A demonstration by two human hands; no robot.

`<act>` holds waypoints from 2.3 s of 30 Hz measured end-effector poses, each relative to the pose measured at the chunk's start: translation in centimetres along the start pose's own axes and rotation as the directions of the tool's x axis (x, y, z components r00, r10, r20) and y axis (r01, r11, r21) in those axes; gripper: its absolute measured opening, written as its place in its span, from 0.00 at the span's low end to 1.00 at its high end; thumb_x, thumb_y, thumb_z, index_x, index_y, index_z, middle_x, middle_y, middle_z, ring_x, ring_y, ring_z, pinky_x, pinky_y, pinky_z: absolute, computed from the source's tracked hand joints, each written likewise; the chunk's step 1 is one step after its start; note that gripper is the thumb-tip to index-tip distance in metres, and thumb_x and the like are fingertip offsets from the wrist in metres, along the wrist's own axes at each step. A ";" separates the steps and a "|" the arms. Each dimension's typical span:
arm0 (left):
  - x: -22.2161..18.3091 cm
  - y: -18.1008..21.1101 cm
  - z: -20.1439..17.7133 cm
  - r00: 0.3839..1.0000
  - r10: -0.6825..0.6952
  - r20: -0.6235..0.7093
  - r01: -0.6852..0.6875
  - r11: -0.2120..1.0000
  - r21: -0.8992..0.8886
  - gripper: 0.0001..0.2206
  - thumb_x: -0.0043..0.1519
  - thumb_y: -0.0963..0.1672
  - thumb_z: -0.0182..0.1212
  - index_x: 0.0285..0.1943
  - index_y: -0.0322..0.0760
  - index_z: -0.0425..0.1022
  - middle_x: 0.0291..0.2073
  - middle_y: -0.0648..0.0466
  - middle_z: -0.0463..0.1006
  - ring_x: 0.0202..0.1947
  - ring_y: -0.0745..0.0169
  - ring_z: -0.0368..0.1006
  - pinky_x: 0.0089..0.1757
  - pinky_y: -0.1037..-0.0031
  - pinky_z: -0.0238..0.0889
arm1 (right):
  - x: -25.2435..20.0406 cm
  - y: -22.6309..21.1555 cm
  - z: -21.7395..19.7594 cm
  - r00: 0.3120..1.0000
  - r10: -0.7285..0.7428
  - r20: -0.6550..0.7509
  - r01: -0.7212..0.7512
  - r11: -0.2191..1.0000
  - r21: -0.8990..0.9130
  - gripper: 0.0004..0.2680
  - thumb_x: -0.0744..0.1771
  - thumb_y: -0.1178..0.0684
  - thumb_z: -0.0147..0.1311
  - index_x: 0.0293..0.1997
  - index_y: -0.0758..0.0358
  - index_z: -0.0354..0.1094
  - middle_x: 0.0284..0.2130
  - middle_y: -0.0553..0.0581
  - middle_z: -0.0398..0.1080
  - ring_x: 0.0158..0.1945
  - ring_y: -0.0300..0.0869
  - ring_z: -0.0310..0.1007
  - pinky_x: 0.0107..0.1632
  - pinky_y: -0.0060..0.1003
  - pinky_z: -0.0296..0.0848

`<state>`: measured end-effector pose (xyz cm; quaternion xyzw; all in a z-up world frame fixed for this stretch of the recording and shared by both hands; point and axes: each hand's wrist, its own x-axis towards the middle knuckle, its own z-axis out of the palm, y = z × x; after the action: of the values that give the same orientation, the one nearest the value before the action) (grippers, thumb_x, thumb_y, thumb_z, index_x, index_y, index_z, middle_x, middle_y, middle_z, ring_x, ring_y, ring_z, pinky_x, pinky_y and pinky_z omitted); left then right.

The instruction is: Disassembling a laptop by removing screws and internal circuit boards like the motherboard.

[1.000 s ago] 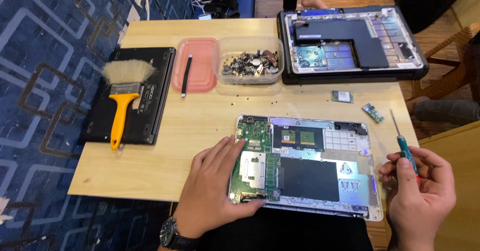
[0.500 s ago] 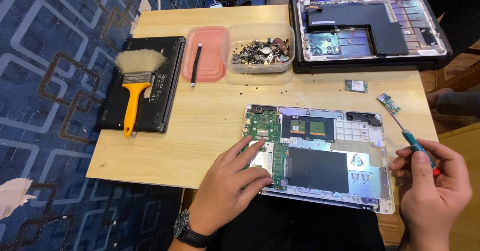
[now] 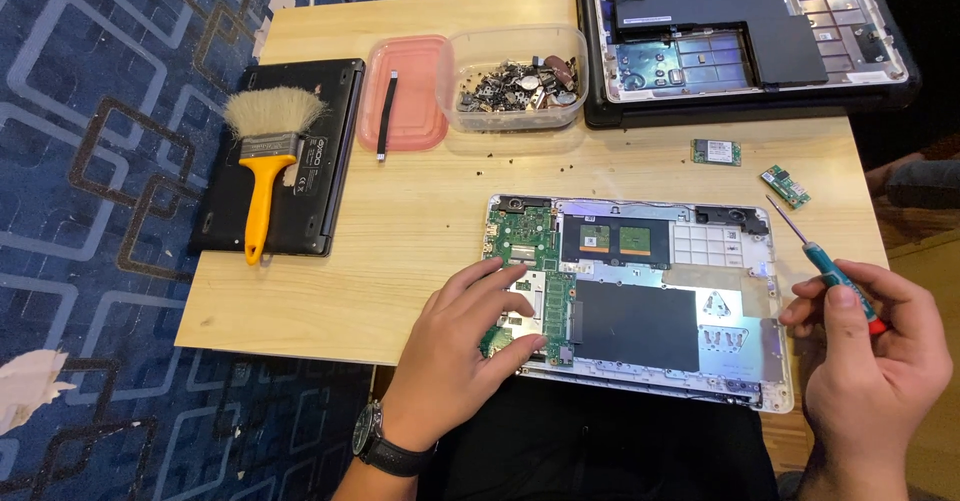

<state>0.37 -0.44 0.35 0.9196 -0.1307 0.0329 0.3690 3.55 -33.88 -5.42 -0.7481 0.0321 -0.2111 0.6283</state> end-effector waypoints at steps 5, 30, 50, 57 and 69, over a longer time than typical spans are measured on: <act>-0.5 0.1 -0.2 0.999 -0.032 -0.018 0.030 0.993 -0.111 0.09 0.66 0.49 0.63 0.48 0.44 0.77 0.67 0.48 0.77 0.75 0.46 0.63 0.65 0.55 0.57 | -0.1 0.2 0.0 1.000 0.018 -0.008 -0.018 0.999 0.031 0.07 0.81 0.63 0.45 0.68 0.76 0.59 0.45 0.72 0.69 0.40 0.49 0.71 0.48 0.34 0.73; -2.9 -1.3 1.8 0.892 0.421 -0.166 -0.333 0.859 0.389 0.17 0.61 0.48 0.68 0.59 0.46 0.81 0.66 0.46 0.77 0.60 0.40 0.76 0.48 0.53 0.74 | -0.7 0.6 0.0 0.999 0.016 0.044 -0.016 1.000 -0.009 0.07 0.81 0.66 0.43 0.68 0.80 0.58 0.45 0.77 0.67 0.42 0.54 0.70 0.53 0.41 0.76; -2.0 0.2 1.2 0.980 0.138 -0.142 -0.109 0.975 0.193 0.08 0.65 0.48 0.64 0.50 0.57 0.86 0.74 0.43 0.66 0.69 0.37 0.66 0.46 0.57 0.66 | -0.6 0.4 -0.1 0.994 -0.034 0.102 0.041 0.997 -0.071 0.07 0.80 0.66 0.44 0.65 0.83 0.60 0.44 0.77 0.68 0.38 0.55 0.72 0.51 0.42 0.75; -1.6 0.9 0.4 0.999 -0.031 -0.018 0.033 0.996 0.079 0.10 0.63 0.50 0.60 0.48 0.58 0.86 0.79 0.43 0.58 0.75 0.36 0.55 0.52 0.51 0.59 | -0.6 0.3 -0.2 0.993 -0.052 0.108 0.062 0.994 -0.095 0.07 0.80 0.67 0.44 0.65 0.84 0.61 0.43 0.77 0.68 0.38 0.55 0.72 0.51 0.44 0.75; -2.7 0.7 -0.8 0.999 -0.043 -0.004 0.042 0.991 -0.125 0.22 0.64 0.50 0.64 0.69 0.54 0.70 0.83 0.41 0.47 0.81 0.30 0.47 0.69 0.38 0.46 | -0.9 -0.2 0.0 0.996 -0.011 0.090 0.018 0.997 -0.077 0.06 0.80 0.68 0.44 0.65 0.85 0.61 0.44 0.78 0.69 0.39 0.55 0.72 0.50 0.42 0.75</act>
<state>-2.44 0.23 1.02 0.8973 -0.1115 0.0196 0.4267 2.71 -33.57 -5.49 -0.7808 0.0068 -0.1805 0.5981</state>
